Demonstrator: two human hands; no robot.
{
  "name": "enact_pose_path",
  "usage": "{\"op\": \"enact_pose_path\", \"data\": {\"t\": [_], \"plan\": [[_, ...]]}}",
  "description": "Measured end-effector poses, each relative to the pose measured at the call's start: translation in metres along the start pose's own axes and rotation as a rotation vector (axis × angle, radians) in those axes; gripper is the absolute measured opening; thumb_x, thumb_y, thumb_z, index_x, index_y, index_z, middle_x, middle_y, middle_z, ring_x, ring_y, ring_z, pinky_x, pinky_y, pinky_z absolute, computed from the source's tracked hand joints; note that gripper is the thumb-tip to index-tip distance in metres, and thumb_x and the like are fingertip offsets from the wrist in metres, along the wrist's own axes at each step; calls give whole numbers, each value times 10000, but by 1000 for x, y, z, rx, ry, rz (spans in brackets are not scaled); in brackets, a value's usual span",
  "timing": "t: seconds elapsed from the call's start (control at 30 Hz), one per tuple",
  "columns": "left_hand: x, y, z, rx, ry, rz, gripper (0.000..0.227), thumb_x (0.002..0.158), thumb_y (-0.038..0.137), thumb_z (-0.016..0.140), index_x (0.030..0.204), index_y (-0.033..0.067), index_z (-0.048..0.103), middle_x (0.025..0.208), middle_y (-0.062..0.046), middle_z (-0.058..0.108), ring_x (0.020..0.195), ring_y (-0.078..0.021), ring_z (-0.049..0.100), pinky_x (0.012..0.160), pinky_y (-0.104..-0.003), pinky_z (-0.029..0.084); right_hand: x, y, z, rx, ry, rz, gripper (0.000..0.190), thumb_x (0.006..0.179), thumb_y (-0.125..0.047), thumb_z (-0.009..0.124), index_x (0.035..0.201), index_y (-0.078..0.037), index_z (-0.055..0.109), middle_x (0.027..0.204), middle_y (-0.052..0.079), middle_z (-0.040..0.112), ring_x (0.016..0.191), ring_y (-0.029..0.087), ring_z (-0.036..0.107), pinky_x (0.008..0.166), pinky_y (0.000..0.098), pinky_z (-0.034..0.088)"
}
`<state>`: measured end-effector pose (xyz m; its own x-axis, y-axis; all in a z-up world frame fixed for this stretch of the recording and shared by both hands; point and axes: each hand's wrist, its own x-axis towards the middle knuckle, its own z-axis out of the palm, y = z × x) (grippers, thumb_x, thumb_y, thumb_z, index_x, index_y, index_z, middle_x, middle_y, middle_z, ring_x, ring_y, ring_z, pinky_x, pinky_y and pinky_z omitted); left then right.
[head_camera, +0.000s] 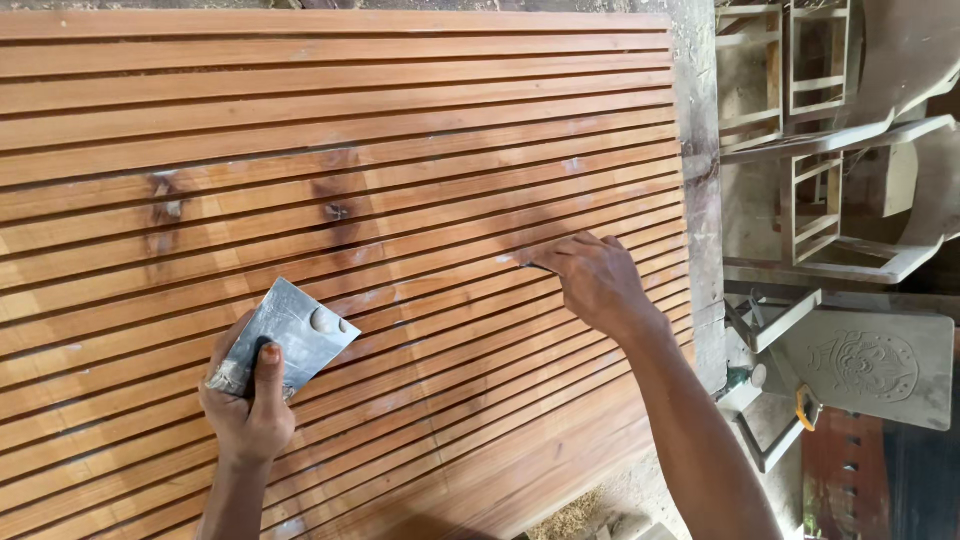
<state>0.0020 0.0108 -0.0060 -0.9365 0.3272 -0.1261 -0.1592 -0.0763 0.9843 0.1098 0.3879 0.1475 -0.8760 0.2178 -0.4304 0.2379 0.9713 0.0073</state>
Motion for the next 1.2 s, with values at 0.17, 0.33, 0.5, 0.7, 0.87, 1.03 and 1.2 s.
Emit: {"op": "enact_pose_path", "data": {"t": [0.17, 0.33, 0.5, 0.7, 0.87, 1.03, 1.2], "plan": [[-5, 1, -1, -13, 3, 33, 361, 1092, 172, 619, 1364, -62, 582, 1113, -87, 680, 977, -98, 612, 897, -257, 508, -18, -17, 29, -57, 248, -11, 481, 858, 28, 598, 1272, -186, 714, 1199, 5, 673, 1112, 235, 617, 937, 423, 482], [-5, -1, -3, 118, 17, 24, 343, 1079, 146, 615, 1349, -64, 601, 1154, -100, 678, 1012, -123, 616, 912, -272, 515, -22, -10, 26, 21, 209, -49, 475, 765, 13, 629, 1208, -120, 738, 1181, 34, 667, 1115, 275, 611, 884, 440, 467], [3, 3, 2, 10, 23, 1, 357, 1085, 151, 622, 1372, -60, 591, 1146, -96, 675, 1012, -117, 618, 938, -269, 509, 21, 16, -11, 156, -82, -249, 587, 737, 45, 599, 1234, -223, 763, 1235, 15, 701, 1082, 278, 652, 981, 456, 499], [1, 7, 0, 69, 19, -7, 371, 1071, 159, 617, 1367, -64, 593, 1148, -100, 695, 1027, -126, 637, 943, -279, 522, 63, 17, -43, -22, -611, -37, 320, 901, -117, 669, 1172, -247, 781, 1162, 42, 743, 1091, 278, 689, 962, 426, 545], [-1, 6, 0, 4, 18, -55, 378, 1066, 173, 622, 1367, -54, 595, 1119, -89, 696, 997, -113, 629, 913, -269, 520, 30, 5, -37, 29, -314, 16, 388, 843, -38, 652, 1163, -229, 762, 1207, 37, 695, 1103, 295, 651, 916, 460, 526], [-3, 6, 2, -3, 7, 25, 390, 1092, 188, 610, 1389, -63, 569, 1222, -91, 675, 1109, -115, 621, 1006, -278, 506, 1, -18, -28, 161, -54, -57, 536, 779, 55, 605, 1211, -226, 753, 1206, 10, 712, 1108, 284, 656, 922, 452, 532], [-1, 13, 14, -336, 7, -147, 286, 1067, 197, 636, 1269, -5, 617, 1094, -88, 675, 970, -162, 674, 881, -360, 587, -52, -12, -15, 214, 231, -44, 394, 878, -20, 638, 1238, -151, 732, 1118, 46, 712, 1045, 273, 669, 890, 424, 548]]}}
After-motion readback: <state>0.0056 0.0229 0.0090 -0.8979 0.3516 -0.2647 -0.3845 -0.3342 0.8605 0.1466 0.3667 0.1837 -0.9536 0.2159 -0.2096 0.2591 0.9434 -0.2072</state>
